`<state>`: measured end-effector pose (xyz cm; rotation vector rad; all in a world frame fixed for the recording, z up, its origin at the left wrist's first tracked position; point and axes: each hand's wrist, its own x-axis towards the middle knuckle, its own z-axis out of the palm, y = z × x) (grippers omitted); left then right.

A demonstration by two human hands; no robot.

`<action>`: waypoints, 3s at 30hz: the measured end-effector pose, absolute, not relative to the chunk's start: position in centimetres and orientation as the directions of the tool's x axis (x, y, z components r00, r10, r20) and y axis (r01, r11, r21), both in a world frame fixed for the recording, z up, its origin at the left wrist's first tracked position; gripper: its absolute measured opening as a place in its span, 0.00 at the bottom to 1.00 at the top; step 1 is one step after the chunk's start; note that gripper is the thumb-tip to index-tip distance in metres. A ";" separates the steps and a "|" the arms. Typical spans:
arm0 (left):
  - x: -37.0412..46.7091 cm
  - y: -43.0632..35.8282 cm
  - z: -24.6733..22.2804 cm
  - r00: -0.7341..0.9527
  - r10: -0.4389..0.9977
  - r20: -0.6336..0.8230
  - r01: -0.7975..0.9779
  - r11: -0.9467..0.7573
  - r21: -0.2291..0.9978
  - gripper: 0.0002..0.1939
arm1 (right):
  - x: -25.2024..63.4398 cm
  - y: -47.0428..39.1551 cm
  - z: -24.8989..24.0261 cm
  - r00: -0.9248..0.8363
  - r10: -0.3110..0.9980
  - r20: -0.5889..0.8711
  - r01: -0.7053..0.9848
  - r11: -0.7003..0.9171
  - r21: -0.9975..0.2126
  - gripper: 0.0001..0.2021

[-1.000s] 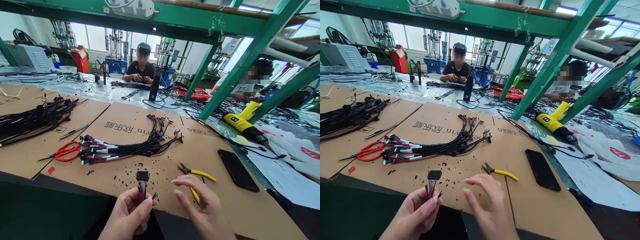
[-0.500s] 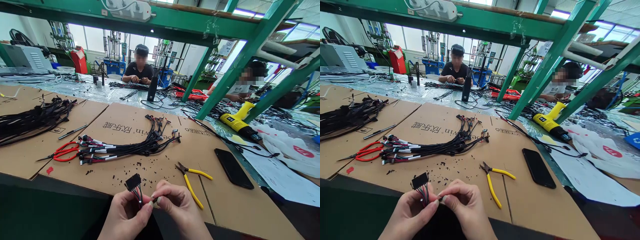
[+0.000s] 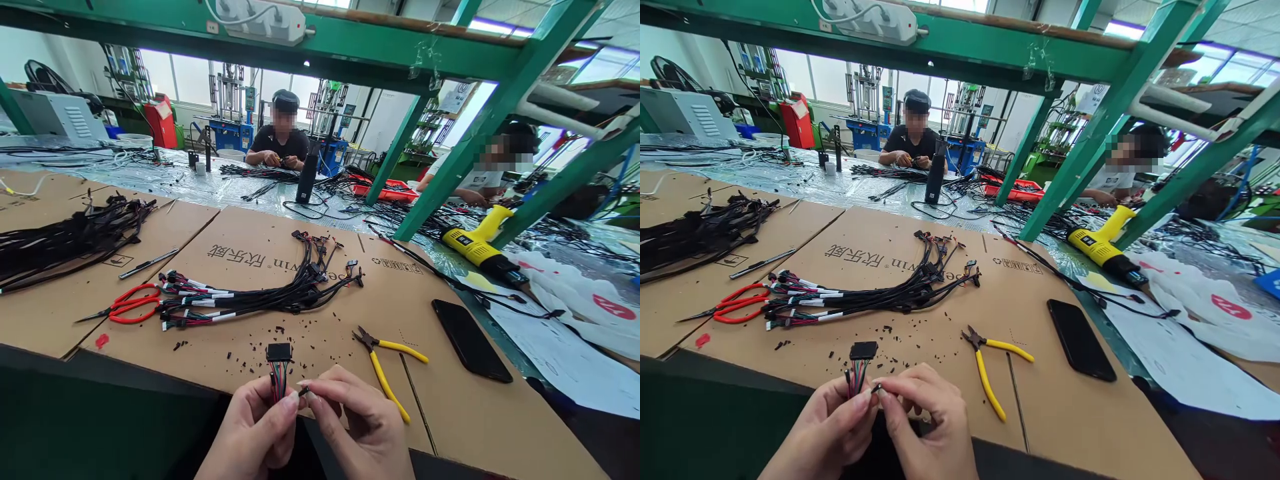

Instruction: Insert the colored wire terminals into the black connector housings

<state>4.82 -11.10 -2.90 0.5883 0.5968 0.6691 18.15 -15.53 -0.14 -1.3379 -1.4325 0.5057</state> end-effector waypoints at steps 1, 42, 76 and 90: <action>4.9 -11.1 -2.9 0.631 0.710 -0.312 -0.386 0.636 0.668 0.23 | 18.0 -15.5 -0.1 0.193 0.899 0.394 0.444 0.278 -0.852 0.07; 5.3 -11.9 -3.1 0.550 0.753 -0.362 -0.412 0.621 0.667 0.24 | 17.2 -14.9 -0.5 0.243 0.934 0.263 0.270 0.195 -0.943 0.08; 5.5 -10.5 -2.9 0.628 0.722 -0.288 -0.406 0.621 0.671 0.21 | 19.2 -14.7 0.1 0.228 0.937 0.264 0.446 0.141 -0.884 0.08; 5.3 -9.8 -2.7 0.602 0.758 -0.249 -0.188 0.438 0.879 0.26 | 19.7 -14.3 -0.5 -0.034 0.719 0.695 0.721 0.499 -0.481 0.11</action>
